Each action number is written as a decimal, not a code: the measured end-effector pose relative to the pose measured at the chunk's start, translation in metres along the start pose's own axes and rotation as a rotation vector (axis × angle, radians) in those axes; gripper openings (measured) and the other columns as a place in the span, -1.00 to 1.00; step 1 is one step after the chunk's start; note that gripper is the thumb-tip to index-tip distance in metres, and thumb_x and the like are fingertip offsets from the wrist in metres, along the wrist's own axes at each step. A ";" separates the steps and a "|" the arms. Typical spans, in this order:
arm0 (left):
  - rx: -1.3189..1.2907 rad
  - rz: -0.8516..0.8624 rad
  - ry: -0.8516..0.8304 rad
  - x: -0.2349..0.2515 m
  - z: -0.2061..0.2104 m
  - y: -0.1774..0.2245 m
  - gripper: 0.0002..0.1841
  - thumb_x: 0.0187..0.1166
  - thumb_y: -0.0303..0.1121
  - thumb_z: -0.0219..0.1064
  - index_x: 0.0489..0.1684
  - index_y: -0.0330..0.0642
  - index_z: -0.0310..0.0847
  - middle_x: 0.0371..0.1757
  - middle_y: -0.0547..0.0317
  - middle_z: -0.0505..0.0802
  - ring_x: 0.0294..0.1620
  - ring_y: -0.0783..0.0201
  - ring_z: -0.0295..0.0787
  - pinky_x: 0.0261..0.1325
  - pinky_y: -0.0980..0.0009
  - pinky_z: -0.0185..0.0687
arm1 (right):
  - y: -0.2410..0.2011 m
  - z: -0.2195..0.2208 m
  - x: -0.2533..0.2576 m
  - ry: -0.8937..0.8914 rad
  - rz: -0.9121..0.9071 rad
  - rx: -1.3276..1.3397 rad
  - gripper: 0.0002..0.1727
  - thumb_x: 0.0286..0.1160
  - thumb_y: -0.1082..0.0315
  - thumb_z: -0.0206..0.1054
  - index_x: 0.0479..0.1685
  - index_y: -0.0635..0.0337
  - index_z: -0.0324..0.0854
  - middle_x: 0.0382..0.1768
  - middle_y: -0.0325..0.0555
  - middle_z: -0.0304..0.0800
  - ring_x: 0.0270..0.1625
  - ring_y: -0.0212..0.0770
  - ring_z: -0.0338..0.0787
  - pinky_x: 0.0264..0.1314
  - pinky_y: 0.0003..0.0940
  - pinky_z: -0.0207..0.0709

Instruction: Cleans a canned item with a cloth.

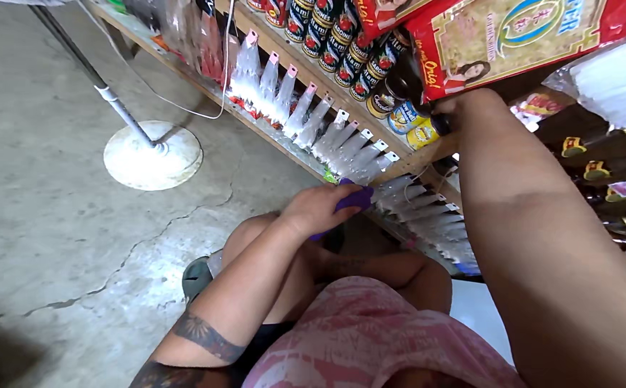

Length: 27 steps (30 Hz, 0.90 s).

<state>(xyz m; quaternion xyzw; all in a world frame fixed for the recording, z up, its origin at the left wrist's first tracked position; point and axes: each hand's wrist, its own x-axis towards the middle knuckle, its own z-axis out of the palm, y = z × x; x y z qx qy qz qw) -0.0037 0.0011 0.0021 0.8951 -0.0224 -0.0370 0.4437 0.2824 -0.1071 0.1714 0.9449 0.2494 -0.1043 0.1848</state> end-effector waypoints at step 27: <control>0.045 -0.007 0.108 0.015 0.007 -0.012 -0.44 0.69 0.27 0.06 0.63 0.43 0.47 0.35 0.07 0.80 0.29 0.00 0.79 0.31 -0.21 0.64 | -0.001 0.043 0.009 0.058 0.197 0.115 -0.14 0.40 -0.32 0.36 0.31 0.38 0.66 0.46 0.51 0.51 0.66 0.50 0.28 0.62 0.63 -0.13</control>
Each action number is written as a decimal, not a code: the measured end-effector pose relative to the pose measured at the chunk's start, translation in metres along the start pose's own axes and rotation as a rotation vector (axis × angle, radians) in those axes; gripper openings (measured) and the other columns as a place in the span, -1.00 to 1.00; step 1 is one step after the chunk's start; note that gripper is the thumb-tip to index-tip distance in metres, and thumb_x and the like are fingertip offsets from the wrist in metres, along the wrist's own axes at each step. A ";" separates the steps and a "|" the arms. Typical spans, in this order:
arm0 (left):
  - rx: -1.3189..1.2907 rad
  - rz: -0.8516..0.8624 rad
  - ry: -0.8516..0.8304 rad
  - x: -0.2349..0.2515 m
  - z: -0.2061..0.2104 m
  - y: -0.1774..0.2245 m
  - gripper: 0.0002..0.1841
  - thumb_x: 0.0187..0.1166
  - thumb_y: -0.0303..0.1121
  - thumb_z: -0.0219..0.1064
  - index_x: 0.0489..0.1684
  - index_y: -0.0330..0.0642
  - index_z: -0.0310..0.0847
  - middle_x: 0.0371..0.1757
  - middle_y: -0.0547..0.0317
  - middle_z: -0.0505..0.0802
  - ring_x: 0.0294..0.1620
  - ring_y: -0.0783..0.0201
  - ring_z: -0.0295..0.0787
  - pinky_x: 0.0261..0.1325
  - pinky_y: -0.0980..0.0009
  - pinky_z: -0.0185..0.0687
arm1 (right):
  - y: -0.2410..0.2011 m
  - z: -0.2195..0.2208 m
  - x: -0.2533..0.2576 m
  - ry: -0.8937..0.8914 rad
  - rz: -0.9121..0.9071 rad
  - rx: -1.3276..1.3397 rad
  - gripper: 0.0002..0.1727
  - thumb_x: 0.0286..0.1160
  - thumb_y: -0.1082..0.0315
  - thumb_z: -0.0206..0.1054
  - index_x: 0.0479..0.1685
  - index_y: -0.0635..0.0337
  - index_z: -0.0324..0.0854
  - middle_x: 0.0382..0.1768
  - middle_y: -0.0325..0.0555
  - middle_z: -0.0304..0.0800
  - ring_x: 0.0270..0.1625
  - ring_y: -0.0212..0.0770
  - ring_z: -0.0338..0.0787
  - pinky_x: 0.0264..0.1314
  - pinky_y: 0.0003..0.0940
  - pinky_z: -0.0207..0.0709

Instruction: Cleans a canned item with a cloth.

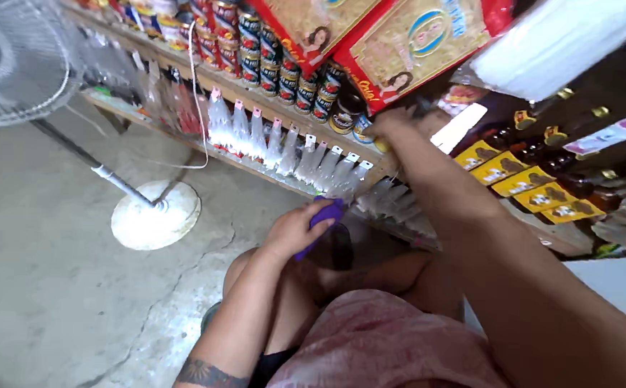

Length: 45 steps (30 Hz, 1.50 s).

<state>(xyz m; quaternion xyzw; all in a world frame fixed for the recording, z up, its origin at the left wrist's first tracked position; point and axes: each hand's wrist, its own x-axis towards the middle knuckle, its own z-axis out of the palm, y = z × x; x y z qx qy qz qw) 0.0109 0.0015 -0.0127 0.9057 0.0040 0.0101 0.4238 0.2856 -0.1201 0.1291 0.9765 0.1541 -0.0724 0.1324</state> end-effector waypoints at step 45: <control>0.392 -0.359 -0.044 0.056 0.063 0.029 -0.35 0.66 0.23 0.13 0.71 0.19 0.40 0.41 -0.08 0.75 0.23 -0.11 0.81 0.24 -0.27 0.65 | 0.071 0.241 -0.139 -1.033 -0.135 2.234 -0.26 0.62 0.17 0.33 0.73 0.12 0.08 0.34 0.13 0.62 0.24 -0.03 0.76 0.26 -0.09 0.69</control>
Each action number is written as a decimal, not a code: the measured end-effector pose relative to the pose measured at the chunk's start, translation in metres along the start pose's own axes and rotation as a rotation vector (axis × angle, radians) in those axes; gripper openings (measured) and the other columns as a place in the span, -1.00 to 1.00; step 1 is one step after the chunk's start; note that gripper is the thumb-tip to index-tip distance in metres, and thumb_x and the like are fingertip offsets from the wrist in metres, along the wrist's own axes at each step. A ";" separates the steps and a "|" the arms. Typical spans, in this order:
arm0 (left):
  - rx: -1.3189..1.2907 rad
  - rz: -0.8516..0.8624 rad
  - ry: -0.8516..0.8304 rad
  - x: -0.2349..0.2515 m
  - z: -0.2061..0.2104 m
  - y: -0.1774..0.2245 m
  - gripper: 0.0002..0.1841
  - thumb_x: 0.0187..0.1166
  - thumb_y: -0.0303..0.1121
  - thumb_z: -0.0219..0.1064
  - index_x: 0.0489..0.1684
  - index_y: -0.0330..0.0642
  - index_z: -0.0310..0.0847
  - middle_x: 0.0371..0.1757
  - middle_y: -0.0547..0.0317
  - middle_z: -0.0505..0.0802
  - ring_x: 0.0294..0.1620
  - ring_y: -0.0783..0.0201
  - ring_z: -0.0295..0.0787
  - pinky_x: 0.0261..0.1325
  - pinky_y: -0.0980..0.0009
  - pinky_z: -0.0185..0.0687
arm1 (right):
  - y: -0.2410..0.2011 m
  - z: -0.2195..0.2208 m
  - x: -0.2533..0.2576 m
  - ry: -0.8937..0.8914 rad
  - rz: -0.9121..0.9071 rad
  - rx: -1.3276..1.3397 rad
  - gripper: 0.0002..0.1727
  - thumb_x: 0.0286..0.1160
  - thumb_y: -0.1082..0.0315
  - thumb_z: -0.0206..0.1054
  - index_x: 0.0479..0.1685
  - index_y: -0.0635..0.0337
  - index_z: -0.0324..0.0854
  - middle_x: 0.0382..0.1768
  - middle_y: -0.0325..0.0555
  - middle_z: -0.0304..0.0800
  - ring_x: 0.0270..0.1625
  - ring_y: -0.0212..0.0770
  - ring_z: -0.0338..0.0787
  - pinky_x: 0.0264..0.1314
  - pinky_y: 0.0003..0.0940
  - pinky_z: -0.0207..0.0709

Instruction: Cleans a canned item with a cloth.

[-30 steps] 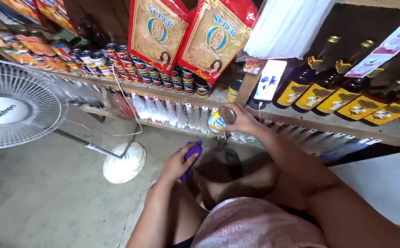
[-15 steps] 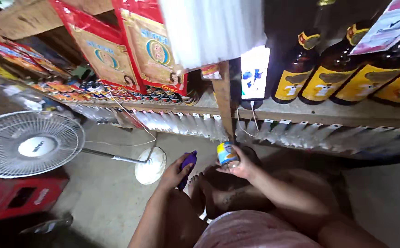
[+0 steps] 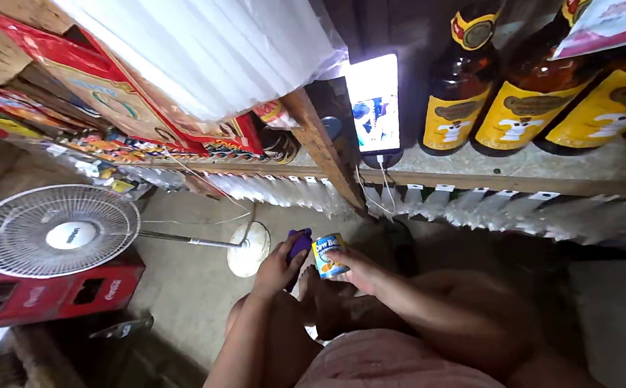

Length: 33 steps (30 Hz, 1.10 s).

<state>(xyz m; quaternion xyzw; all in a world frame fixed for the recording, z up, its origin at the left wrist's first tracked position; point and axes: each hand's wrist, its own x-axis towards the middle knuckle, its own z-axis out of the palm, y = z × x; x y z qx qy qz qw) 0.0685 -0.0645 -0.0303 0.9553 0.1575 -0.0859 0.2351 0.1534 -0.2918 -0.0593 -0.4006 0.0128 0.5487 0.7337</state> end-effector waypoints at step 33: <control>-0.249 0.262 0.112 -0.012 0.005 0.013 -0.47 0.63 0.04 0.29 0.41 -0.13 0.66 0.27 0.02 0.83 0.25 0.20 0.80 0.36 0.08 0.69 | 0.001 -0.009 0.007 0.119 -0.436 -0.870 0.08 -0.08 0.08 0.79 0.69 0.03 0.40 0.44 0.14 0.57 0.50 -0.03 0.53 0.59 -0.14 0.41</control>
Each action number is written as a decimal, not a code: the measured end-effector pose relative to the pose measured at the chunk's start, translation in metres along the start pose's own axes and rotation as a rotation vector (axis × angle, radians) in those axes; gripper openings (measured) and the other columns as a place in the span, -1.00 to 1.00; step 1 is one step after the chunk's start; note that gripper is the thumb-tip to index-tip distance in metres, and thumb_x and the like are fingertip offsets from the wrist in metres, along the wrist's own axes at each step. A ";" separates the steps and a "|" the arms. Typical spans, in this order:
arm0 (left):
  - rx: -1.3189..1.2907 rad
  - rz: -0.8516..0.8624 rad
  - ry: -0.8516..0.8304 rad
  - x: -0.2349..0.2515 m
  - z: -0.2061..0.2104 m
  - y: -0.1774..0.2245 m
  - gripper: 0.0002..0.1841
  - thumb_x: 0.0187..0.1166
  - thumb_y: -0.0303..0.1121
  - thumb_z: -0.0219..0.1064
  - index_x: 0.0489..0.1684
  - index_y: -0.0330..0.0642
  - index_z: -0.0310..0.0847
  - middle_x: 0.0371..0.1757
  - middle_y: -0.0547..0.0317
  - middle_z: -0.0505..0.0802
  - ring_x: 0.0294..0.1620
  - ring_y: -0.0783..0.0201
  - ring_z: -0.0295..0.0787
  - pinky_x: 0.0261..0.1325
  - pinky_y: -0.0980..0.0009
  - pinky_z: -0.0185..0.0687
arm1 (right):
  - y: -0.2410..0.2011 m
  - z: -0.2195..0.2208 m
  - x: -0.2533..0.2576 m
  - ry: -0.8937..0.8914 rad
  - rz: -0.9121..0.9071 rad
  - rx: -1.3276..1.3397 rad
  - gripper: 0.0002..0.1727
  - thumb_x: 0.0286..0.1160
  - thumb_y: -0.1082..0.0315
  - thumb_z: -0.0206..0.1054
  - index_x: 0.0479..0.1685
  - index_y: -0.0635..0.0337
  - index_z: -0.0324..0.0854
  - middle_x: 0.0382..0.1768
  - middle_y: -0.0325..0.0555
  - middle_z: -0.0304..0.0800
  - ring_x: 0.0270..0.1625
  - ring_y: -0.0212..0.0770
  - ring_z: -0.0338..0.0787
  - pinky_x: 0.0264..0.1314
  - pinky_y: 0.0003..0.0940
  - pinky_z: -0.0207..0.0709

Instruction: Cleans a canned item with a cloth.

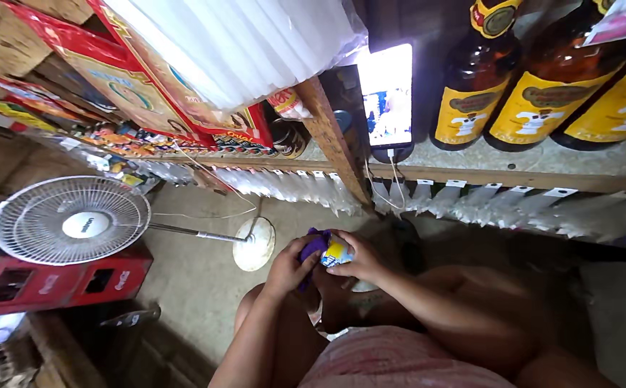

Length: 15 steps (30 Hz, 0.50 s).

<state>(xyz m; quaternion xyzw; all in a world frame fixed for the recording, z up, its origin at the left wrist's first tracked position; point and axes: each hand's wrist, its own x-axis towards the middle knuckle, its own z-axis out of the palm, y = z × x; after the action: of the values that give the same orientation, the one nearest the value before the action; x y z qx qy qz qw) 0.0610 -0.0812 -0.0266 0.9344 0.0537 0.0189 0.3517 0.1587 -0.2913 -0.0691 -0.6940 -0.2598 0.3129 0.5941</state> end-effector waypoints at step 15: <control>0.188 -0.284 -0.106 0.004 -0.002 0.012 -0.44 0.64 0.10 0.24 0.52 0.02 0.58 0.32 -0.03 0.80 0.25 0.00 0.80 0.32 -0.15 0.64 | -0.007 0.002 -0.008 -0.050 -0.056 -0.087 0.01 -0.12 0.16 0.79 0.53 0.28 0.43 0.40 0.20 0.53 0.47 -0.03 0.54 0.55 -0.23 0.43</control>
<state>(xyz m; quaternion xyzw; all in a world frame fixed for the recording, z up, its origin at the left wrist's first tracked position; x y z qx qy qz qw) 0.0654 -0.0883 -0.0172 0.9459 0.1680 -0.0851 0.2641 0.1519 -0.2942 -0.0610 -0.7035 -0.3071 0.3018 0.5654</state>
